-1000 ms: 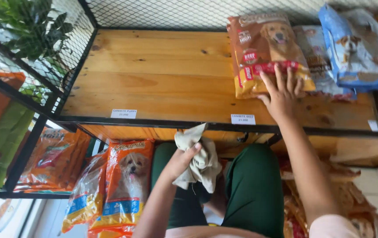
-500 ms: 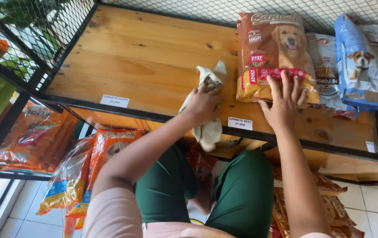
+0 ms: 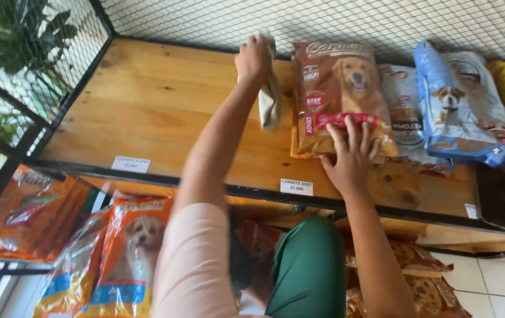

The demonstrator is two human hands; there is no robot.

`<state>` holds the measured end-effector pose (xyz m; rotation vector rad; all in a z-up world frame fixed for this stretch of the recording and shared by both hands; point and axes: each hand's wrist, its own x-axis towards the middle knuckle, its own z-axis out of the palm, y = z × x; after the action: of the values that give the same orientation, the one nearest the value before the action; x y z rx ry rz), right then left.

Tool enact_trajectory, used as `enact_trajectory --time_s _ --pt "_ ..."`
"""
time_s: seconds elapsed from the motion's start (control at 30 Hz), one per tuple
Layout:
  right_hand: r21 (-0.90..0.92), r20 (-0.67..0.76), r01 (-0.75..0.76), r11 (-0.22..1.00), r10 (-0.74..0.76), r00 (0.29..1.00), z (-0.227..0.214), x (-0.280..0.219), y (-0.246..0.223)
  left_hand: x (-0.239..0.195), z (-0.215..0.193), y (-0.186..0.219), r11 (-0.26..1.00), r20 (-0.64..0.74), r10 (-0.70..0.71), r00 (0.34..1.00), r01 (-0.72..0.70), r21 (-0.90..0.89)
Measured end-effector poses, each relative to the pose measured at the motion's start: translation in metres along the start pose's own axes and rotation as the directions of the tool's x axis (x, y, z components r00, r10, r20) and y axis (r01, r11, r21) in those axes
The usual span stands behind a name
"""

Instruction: Wiping down a wooden shelf and bags of pet food with a cloth

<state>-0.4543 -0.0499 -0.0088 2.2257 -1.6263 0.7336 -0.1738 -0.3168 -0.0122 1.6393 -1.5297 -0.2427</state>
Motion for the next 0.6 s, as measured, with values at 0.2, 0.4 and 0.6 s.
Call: enact_trajectory --time_s 0.2,0.4,0.6 --pt "0.014 -0.075 -0.024 1.0 0.025 0.997 0.015 0.0 0.009 0.005 0.101 -0.004 0.855 0.019 0.205 0.979 -0.188 0.483" --pt "0.043 -0.097 -0.019 0.999 0.023 0.995 0.019 0.003 0.01 -0.01 0.076 -0.002 0.842 0.274 0.09 0.958 -0.22 0.492" --pt "0.058 -0.087 -0.017 0.998 0.022 0.996 0.014 -0.001 0.007 -0.145 0.008 0.024 0.705 0.268 0.392 0.88 -0.475 0.527"
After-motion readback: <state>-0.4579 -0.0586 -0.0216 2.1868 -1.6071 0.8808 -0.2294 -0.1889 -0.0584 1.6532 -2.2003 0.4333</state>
